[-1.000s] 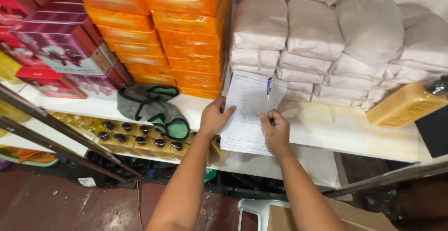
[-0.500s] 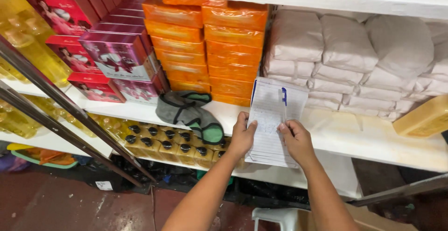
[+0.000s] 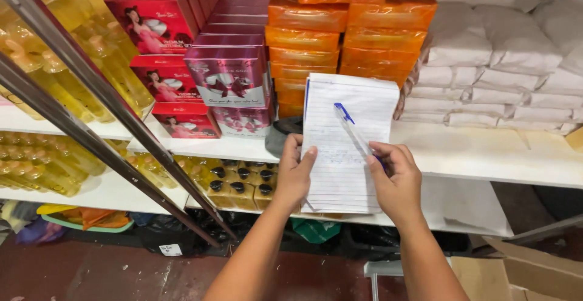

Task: Recording inventory in a notebook and then wiping down lotion bottles with a cloth on a store shelf.

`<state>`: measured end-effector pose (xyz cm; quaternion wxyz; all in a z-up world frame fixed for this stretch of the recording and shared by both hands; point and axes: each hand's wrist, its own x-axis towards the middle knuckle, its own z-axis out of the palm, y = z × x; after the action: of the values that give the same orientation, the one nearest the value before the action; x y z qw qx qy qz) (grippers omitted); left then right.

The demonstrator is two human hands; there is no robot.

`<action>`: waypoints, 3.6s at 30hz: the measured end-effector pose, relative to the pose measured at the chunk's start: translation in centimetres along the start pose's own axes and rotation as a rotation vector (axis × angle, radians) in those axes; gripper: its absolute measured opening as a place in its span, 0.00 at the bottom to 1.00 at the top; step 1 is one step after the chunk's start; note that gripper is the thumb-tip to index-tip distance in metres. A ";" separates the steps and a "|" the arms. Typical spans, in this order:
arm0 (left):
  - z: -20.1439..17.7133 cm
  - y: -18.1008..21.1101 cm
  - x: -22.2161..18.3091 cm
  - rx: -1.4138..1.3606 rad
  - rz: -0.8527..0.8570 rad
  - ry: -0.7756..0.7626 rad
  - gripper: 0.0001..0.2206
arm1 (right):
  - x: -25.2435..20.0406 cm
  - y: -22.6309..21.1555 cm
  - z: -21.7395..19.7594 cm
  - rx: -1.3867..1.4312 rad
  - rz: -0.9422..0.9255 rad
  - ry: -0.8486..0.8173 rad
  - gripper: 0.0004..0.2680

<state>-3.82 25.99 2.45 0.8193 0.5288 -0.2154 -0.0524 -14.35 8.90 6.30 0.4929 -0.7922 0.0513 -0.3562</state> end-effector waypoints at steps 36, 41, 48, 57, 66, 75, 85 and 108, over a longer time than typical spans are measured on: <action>-15.1 16.6 8.6 0.281 0.115 0.119 0.21 | 6.9 -7.8 15.7 0.552 -0.023 -0.028 0.06; -16.8 20.4 10.3 0.444 0.116 0.046 0.30 | 8.7 -10.1 18.4 0.487 -0.077 0.073 0.05; -19.3 22.9 13.0 0.790 0.097 0.024 0.21 | 13.9 -9.8 21.4 0.356 -0.007 0.221 0.07; -21.1 22.6 13.9 0.868 0.262 -0.164 0.28 | 18.9 -13.7 22.8 0.067 0.091 0.227 0.07; -20.7 21.3 14.9 0.937 0.441 -0.029 0.22 | 21.5 -14.0 22.9 0.291 -0.200 0.116 0.05; -20.0 21.4 16.3 0.969 0.361 -0.050 0.22 | 17.8 -16.0 18.9 0.064 0.072 0.077 0.03; -17.6 20.2 17.1 1.085 0.495 -0.041 0.20 | 13.5 -20.2 23.4 -0.563 -0.547 0.284 0.08; -21.5 18.8 14.1 0.889 0.595 -0.072 0.29 | 17.0 -17.4 32.4 -0.701 -0.582 0.130 0.05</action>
<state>15.02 47.87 15.93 0.4878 0.7388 -0.3853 0.2605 13.51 34.52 20.85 0.0703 -0.8685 -0.0252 -0.4900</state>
